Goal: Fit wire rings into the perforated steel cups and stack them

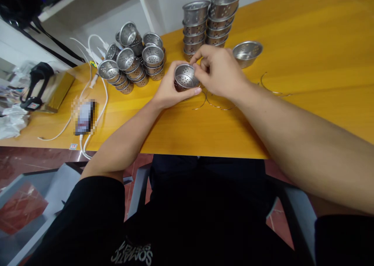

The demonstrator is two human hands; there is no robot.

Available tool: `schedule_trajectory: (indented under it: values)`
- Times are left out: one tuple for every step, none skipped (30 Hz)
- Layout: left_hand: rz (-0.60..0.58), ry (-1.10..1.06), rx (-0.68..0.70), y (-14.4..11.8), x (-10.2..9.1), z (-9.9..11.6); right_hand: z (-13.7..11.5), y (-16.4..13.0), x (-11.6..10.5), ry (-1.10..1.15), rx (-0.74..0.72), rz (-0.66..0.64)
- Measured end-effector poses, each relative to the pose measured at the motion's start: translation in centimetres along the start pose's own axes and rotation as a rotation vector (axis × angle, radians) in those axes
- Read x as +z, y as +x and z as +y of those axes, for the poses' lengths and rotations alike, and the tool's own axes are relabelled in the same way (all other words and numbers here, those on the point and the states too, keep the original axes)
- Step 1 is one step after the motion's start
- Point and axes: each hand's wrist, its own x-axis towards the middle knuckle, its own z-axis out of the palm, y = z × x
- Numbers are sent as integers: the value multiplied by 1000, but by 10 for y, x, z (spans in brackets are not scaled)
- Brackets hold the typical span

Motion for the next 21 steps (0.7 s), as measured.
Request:
schedule_trajectory:
  values:
    - [5, 0, -6, 0, 0, 2, 0, 0, 1, 9, 1, 1]
    - [7, 2, -10, 0, -1, 3, 0, 0, 1, 21, 3, 1]
    - [5, 6, -11, 0, -1, 4, 0, 0, 2, 39, 6, 1]
    - [2, 10, -11, 0, -1, 4, 0, 0, 2, 56, 9, 2]
    - [0, 12, -10, 0, -2, 5, 0, 0, 2, 70, 12, -1]
    - [2, 13, -9, 0, -2, 5, 0, 0, 3, 79, 15, -4]
    - [8, 12, -9, 0, -3, 6, -1, 0, 3, 85, 17, -5]
    - [15, 9, -10, 0, -3, 7, -1, 1, 4, 91, 17, -5]
    - [22, 5, -12, 0, -3, 7, -1, 1, 4, 98, 16, -4]
    - [26, -1, -15, -1, -3, 7, -1, 1, 4, 109, 15, -2]
    - [27, -9, -17, -1, -3, 7, 0, 2, 4, 130, 12, 1]
    - [27, -20, -18, 0, -3, 7, 0, 2, 3, 163, 9, 2]
    - [25, -33, -19, 0, -3, 5, 0, 3, 1, 198, 4, -8]
    - [19, -47, -18, 0, -4, 4, 1, 3, -1, 235, -2, -27]
    - [11, -62, -15, 1, -4, 1, 0, 3, -3, 277, -9, -55]
    - [1, -79, -13, 1, -5, -1, 0, 3, -6, 322, -16, -94]
    - [-10, -96, -11, 1, -6, -4, -1, 3, -10, 364, -21, -138]
    - [-20, -115, -11, 2, -8, -7, -2, 2, -13, 403, -22, -181]
    - [-27, -133, -13, 2, -9, -9, -3, 2, -15, 437, -22, -214]
    - [-31, -150, -15, 2, -10, -10, -4, 2, -17, 466, -27, -236]
    - [-36, -162, -16, 2, -11, -11, -5, 2, -18, 485, -39, -245]
